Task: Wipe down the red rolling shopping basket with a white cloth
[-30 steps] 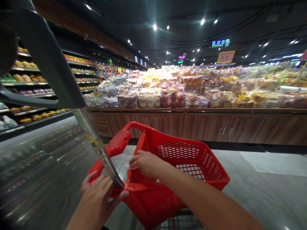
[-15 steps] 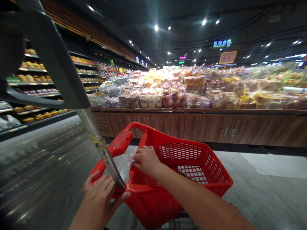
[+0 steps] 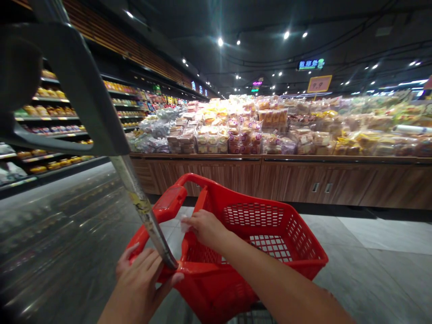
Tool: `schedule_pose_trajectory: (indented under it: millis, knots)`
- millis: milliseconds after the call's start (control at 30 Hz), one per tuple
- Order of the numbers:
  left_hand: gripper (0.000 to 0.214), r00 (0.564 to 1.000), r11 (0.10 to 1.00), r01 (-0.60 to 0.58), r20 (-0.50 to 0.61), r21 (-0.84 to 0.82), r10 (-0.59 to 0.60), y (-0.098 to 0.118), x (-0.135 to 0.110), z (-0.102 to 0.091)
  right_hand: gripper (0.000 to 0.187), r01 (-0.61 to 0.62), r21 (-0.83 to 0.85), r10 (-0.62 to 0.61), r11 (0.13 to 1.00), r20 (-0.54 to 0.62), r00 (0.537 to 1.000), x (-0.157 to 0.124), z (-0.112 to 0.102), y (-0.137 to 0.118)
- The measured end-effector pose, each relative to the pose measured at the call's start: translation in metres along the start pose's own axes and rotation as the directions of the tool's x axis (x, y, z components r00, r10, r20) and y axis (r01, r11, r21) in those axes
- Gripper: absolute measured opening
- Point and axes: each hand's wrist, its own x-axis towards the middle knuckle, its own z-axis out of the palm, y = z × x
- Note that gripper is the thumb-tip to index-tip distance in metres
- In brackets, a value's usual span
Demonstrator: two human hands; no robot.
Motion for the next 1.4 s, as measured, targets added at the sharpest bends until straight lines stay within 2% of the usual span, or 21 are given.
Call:
schedule_pose_trajectory:
  millis: [67,133,200,300,367,467,567,667,767,900,1000,1100,1233,1300,1400]
  knots:
    - [0.027,1.000,1.000,0.003,-0.010,0.005,-0.003,0.000,0.000,0.000,0.037,-0.063,-0.010,0.062,0.998,-0.050,0.997,0.007,0.002,0.007]
    - [0.026,1.000,1.000,0.002,-0.010,0.007,-0.002,0.001,0.001,0.000,0.025,-0.065,0.000,0.065,0.998,-0.050,0.997,0.011,0.003,0.012]
    - [0.021,1.000,1.000,-0.006,-0.011,0.005,0.006,0.001,0.001,-0.001,0.019,-0.010,0.031,0.010,0.999,-0.007,1.000,0.010,0.003,0.012]
    - [0.016,1.000,1.000,-0.016,-0.012,0.004,0.016,0.001,0.001,-0.003,0.023,0.124,0.064,-0.128,0.990,0.064,0.990,0.005,0.001,0.012]
    - [0.017,1.000,1.000,-0.018,-0.011,0.003,0.018,0.001,0.001,-0.003,0.021,0.172,0.047,-0.175,0.984,0.069,0.982,0.004,-0.002,0.017]
    - [0.019,1.000,1.000,-0.015,-0.009,0.000,0.015,0.000,0.002,-0.002,0.015,0.121,-0.015,-0.120,0.993,0.012,0.993,0.010,-0.004,0.029]
    - [0.021,1.000,1.000,-0.019,-0.010,-0.005,0.019,-0.001,0.003,-0.001,0.020,0.075,-0.044,-0.076,0.996,-0.022,0.997,0.011,-0.005,0.033]
    - [0.023,1.000,1.000,-0.010,0.009,-0.001,0.010,-0.002,0.002,-0.001,0.019,0.159,-0.019,-0.158,0.987,0.048,0.986,0.003,-0.008,0.024]
    - [0.022,1.000,1.000,-0.017,0.010,0.019,0.017,-0.003,0.002,-0.002,0.026,0.239,-0.054,-0.230,0.969,0.137,0.963,-0.009,-0.014,0.015]
    - [0.023,0.999,0.998,-0.036,0.000,0.046,0.036,-0.006,0.003,-0.002,0.033,0.182,-0.151,-0.159,0.972,0.151,0.976,-0.020,-0.019,0.010]
    - [0.023,0.998,0.996,-0.062,-0.013,0.057,0.063,-0.007,0.005,-0.002,0.034,0.212,-0.174,-0.183,0.962,0.165,0.969,-0.021,-0.016,0.009]
    - [0.023,0.997,0.995,-0.076,-0.029,0.059,0.078,-0.007,0.005,-0.003,0.027,0.239,-0.184,-0.209,0.953,0.166,0.964,-0.010,-0.011,0.019]
    - [0.023,0.997,0.996,-0.068,-0.026,0.060,0.070,-0.007,0.004,-0.004,0.025,0.088,-0.228,-0.069,0.970,0.091,0.993,0.012,-0.009,0.047]
    - [0.026,0.997,0.995,-0.073,-0.026,0.067,0.075,-0.007,0.004,-0.004,0.026,0.026,-0.238,-0.013,0.971,0.055,0.998,0.015,-0.010,0.053]
    - [0.028,0.995,0.993,-0.097,-0.031,0.072,0.100,-0.008,0.005,-0.004,0.035,0.073,-0.199,-0.055,0.977,0.094,0.994,0.003,-0.010,0.047]
